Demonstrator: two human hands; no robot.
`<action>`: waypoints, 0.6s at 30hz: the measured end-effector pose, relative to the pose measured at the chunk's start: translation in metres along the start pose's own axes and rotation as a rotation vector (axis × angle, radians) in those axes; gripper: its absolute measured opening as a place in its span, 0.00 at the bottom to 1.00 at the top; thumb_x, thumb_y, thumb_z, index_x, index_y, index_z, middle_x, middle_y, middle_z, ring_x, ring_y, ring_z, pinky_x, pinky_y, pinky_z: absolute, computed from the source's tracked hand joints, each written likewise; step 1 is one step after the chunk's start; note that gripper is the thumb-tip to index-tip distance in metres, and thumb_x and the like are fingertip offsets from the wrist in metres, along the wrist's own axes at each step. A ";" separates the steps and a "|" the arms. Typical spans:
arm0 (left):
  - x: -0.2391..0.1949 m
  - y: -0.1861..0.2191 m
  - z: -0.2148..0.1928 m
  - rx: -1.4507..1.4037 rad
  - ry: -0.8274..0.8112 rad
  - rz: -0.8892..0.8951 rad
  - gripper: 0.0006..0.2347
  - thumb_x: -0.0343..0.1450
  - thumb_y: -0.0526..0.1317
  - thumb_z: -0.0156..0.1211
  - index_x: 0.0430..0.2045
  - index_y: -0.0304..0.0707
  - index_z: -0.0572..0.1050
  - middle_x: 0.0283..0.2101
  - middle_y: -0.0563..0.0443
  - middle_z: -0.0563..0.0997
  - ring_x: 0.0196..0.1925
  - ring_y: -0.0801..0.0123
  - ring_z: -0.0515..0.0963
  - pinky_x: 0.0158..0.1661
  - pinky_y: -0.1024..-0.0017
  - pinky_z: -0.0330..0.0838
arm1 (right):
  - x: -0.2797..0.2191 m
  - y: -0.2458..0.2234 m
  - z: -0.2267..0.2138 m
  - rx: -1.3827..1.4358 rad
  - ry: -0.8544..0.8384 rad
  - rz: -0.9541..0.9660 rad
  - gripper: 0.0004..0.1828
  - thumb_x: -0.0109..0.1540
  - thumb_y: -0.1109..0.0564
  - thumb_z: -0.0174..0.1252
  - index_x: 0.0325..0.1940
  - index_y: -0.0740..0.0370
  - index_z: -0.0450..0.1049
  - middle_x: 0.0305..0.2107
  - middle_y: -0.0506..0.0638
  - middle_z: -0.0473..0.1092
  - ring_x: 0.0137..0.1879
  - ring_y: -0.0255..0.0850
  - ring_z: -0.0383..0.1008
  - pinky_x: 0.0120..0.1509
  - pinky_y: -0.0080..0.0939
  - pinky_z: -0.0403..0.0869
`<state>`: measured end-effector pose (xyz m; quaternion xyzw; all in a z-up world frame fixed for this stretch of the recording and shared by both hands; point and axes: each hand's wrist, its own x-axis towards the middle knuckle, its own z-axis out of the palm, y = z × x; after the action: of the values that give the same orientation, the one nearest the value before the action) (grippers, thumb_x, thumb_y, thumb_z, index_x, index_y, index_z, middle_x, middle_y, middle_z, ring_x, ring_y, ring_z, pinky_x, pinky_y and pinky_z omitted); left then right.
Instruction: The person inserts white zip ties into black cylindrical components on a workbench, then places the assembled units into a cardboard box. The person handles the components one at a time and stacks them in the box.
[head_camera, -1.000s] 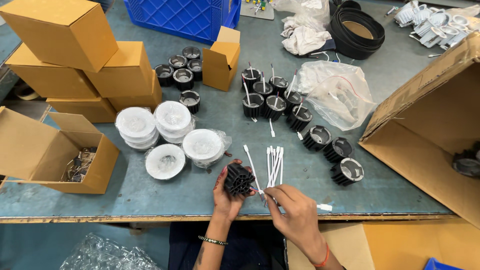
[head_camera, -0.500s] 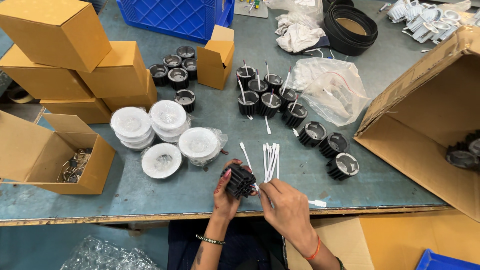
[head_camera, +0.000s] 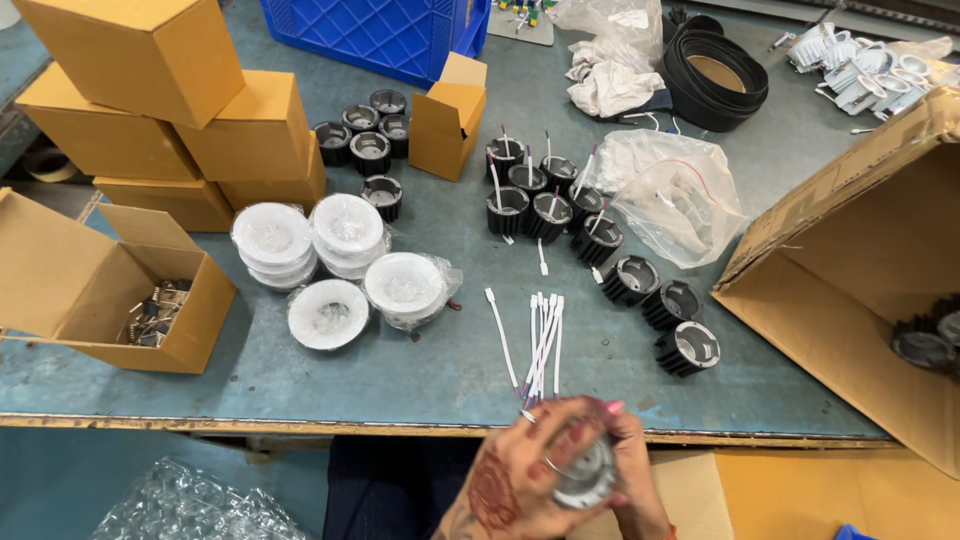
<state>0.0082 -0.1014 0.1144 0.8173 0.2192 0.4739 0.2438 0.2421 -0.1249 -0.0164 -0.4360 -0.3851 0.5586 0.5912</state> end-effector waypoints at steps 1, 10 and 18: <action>0.001 0.007 0.001 0.040 -0.034 0.053 0.39 0.64 0.52 0.79 0.69 0.40 0.68 0.62 0.44 0.75 0.59 0.51 0.83 0.56 0.61 0.79 | -0.005 0.008 -0.012 0.109 0.021 0.034 0.11 0.63 0.61 0.57 0.46 0.71 0.79 0.38 0.60 0.79 0.40 0.45 0.81 0.46 0.47 0.79; -0.004 0.015 0.028 -0.182 0.010 -0.139 0.52 0.65 0.55 0.79 0.79 0.37 0.47 0.72 0.38 0.72 0.69 0.49 0.80 0.67 0.61 0.78 | -0.023 0.020 -0.028 0.334 -0.083 -0.175 0.31 0.61 0.57 0.72 0.61 0.69 0.64 0.50 0.59 0.72 0.53 0.46 0.77 0.58 0.48 0.77; -0.003 0.014 0.029 -0.345 0.010 -0.427 0.60 0.55 0.55 0.83 0.77 0.39 0.40 0.61 0.42 0.79 0.62 0.51 0.83 0.61 0.58 0.77 | -0.020 -0.027 0.022 0.227 -0.043 -0.244 0.54 0.53 0.54 0.75 0.76 0.64 0.52 0.49 0.60 0.73 0.51 0.47 0.78 0.54 0.45 0.78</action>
<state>0.0347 -0.1197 0.1085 0.6967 0.3036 0.4461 0.4728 0.2284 -0.1428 0.0173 -0.3044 -0.3823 0.5316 0.6918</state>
